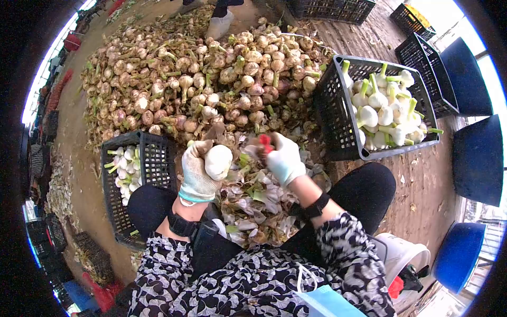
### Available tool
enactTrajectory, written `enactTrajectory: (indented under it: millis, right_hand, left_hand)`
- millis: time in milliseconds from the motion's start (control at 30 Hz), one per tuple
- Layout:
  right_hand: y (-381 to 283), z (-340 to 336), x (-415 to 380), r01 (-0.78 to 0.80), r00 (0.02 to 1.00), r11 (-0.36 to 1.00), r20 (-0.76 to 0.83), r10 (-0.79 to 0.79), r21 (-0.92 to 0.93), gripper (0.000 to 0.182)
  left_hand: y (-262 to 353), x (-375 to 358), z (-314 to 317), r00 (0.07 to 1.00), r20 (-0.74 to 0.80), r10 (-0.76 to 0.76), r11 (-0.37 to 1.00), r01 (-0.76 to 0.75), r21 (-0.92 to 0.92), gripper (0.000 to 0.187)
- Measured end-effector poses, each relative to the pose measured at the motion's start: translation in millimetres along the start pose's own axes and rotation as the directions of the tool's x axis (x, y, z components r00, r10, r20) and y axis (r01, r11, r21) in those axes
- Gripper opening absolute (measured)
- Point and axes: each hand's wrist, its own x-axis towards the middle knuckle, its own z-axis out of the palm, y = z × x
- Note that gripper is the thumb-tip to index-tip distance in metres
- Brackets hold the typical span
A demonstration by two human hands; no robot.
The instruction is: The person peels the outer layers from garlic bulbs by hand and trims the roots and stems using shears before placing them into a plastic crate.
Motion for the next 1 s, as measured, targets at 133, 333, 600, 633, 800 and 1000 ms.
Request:
enactTrajectory:
  millis: [133, 333, 600, 633, 800, 1000]
  right_hand:
    - [-21.7, -23.0, -3.6, -0.002, 0.937, 0.798, 0.278, 0.212, -0.603, 0.03]
    - [-68.7, -12.3, -34.3, 0.133, 0.933, 0.953, 0.291, -0.213, 0.271, 0.069]
    - [-13.1, -95.7, -9.5, 0.348, 0.937, -0.026, -0.348, -0.025, 0.937, 0.044]
    - [-9.0, -93.9, -6.5, 0.307, 0.951, 0.009, -0.307, 0.037, 0.952, 0.04]
    - [58.4, -25.9, 70.8, -0.303, 0.93, 0.829, -0.042, 0.364, 0.47, 0.017]
    - [96.3, 79.4, 145.7, -0.428, 0.902, 0.707, -0.211, 0.377, -0.564, 0.038]
  left_hand:
    - [15.2, -6.7, 33.1, 0.977, -0.205, 0.052, 0.993, -0.029, 0.117, 0.025]
    - [-21.7, -1.4, 42.9, 0.998, -0.054, -0.022, 0.992, 0.029, 0.124, 0.026]
    - [21.2, 4.5, 38.3, 0.901, -0.162, 0.402, 0.897, -0.352, 0.267, 0.024]
    - [26.8, 4.8, 35.8, 0.891, -0.211, 0.403, 0.903, -0.35, 0.248, 0.021]
    - [37.1, 6.5, 19.8, 0.829, -0.344, 0.44, 0.885, -0.334, 0.325, 0.03]
    - [42.6, -7.0, 13.8, 0.831, -0.275, 0.483, 0.84, -0.351, 0.414, 0.035]
